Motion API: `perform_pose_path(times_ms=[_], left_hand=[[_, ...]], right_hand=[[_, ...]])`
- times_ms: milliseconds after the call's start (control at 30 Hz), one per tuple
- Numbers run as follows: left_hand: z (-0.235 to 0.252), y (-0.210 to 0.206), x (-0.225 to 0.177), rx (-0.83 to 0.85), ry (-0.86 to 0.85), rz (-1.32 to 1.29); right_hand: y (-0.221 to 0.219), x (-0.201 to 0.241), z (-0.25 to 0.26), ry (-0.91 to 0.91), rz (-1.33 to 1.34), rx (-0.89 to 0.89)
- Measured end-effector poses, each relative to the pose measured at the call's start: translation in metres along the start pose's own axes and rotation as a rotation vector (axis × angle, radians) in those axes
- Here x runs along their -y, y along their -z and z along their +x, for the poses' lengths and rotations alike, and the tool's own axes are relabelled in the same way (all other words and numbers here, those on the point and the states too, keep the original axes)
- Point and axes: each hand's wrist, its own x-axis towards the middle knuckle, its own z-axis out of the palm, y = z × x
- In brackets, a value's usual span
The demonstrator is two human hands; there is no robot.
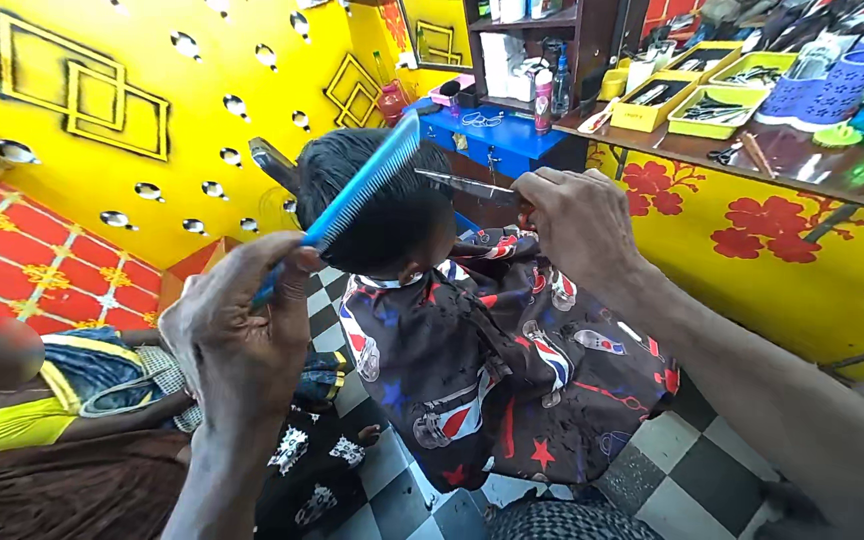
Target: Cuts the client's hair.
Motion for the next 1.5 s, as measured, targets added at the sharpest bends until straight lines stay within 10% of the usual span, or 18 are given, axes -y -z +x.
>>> perform_pose_path(times_ms=[500,900,1500], left_hand=[[-0.018,0.011,-0.017,0.353,0.098,0.094],[-0.01,0.003,-0.025,0.012,-0.129,0.281],[-0.009,0.001,-0.031,-0.045,-0.184,0.31]], right_hand=[[-0.049,-0.045,-0.006,0.045,0.07,-0.007],[-0.049,-0.023,0.018,0.232,-0.036,0.048],[-0.029,-0.008,0.013,0.282,0.008,0.055]])
